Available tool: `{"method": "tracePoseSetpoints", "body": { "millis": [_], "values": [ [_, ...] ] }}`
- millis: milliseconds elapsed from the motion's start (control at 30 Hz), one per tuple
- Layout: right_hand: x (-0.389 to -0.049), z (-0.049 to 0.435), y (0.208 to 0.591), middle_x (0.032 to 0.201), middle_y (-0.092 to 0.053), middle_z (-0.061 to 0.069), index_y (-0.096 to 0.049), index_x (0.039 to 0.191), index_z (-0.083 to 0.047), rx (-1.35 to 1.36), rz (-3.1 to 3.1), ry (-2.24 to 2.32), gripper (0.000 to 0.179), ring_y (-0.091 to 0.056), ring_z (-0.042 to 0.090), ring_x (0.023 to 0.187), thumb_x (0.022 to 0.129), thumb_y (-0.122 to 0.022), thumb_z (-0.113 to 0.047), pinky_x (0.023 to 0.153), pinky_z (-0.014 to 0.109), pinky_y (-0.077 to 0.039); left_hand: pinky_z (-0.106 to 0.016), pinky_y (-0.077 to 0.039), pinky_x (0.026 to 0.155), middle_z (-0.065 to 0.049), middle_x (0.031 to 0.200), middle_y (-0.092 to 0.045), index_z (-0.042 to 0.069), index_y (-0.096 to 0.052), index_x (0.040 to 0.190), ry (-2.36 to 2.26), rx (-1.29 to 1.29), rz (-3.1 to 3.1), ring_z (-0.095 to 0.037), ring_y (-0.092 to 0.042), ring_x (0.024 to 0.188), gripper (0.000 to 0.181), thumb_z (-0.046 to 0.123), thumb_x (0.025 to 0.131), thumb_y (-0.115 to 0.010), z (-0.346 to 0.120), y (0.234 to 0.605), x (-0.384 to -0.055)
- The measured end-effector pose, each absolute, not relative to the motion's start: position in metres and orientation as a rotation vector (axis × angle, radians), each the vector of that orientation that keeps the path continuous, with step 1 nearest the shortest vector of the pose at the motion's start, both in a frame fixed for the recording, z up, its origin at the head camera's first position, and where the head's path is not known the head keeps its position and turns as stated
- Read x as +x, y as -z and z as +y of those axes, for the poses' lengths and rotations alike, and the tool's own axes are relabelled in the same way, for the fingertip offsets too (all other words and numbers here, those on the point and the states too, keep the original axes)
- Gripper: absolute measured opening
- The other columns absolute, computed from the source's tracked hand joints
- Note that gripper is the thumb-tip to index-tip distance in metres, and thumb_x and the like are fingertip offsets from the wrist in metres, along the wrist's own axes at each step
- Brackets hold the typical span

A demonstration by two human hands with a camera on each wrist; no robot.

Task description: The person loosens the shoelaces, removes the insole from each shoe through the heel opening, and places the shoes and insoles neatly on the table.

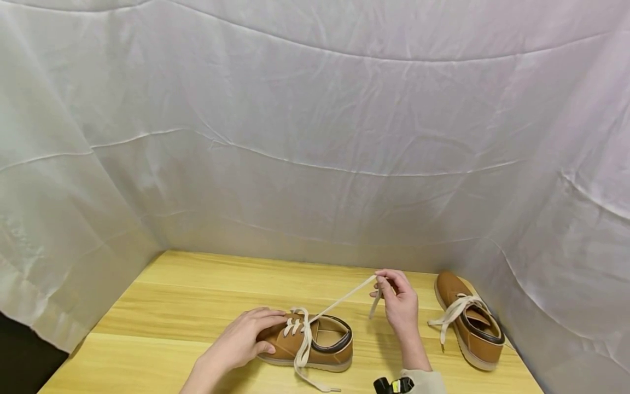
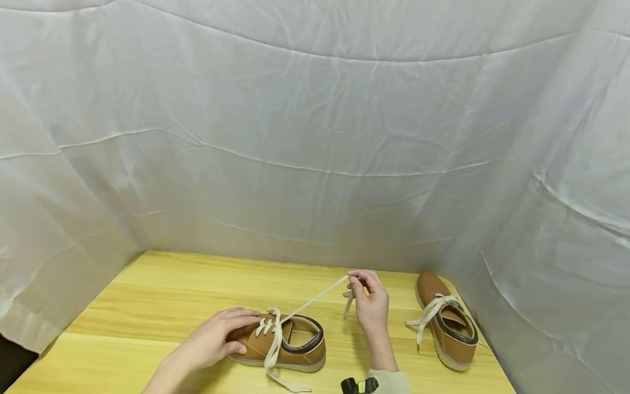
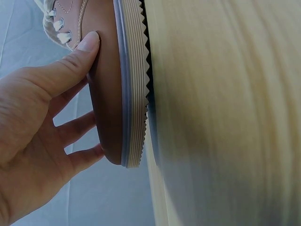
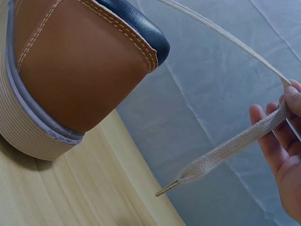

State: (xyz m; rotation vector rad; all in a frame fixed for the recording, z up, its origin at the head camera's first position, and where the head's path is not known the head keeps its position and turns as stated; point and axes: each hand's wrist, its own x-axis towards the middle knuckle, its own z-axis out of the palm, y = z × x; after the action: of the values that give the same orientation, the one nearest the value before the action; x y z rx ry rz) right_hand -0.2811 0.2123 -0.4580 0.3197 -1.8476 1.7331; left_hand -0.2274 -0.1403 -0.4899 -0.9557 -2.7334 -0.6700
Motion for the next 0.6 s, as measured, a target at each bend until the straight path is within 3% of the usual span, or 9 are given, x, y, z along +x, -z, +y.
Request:
{"method": "tracePoseSetpoints", "body": {
  "millis": [233, 467, 600],
  "values": [
    [-0.2808, 0.2152, 0.4578, 0.101, -0.06, 0.017, -0.07, 0.106, 0.013, 0.3, -1.849, -1.718, 0.012, -0.065, 0.013, 0.078, 0.1, -0.061, 0.007, 0.064, 0.028, -0.063, -0.059, -0.046, 0.11, -0.002, 0.144, -0.063, 0.013, -0.066, 0.14, 0.676, -0.956, -2.732, -0.031, -0.059, 0.132, 0.063, 0.03, 0.082, -0.085, -0.1406, 0.4896, -0.2269],
    [-0.281, 0.2193, 0.4574, 0.101, -0.062, 0.005, -0.066, 0.108, 0.018, 0.301, -1.803, -1.766, 0.014, -0.065, 0.013, 0.079, 0.098, -0.057, 0.016, 0.065, 0.028, -0.064, -0.059, -0.046, 0.11, -0.003, 0.144, -0.063, 0.012, -0.066, 0.14, 0.678, -0.953, -2.73, -0.032, -0.059, 0.132, 0.063, 0.029, 0.082, -0.085, -0.1404, 0.4887, -0.2264],
    [-0.2818, 0.2226, 0.4575, 0.099, -0.061, 0.011, -0.069, 0.107, 0.014, 0.281, -1.807, -1.743, 0.013, -0.065, 0.019, 0.078, 0.099, -0.059, 0.011, 0.065, 0.028, -0.063, -0.059, -0.046, 0.11, -0.003, 0.144, -0.064, 0.012, -0.066, 0.14, 0.68, -0.95, -2.73, -0.032, -0.059, 0.132, 0.063, 0.03, 0.082, -0.085, -0.1403, 0.4891, -0.2266]
  ]
}}
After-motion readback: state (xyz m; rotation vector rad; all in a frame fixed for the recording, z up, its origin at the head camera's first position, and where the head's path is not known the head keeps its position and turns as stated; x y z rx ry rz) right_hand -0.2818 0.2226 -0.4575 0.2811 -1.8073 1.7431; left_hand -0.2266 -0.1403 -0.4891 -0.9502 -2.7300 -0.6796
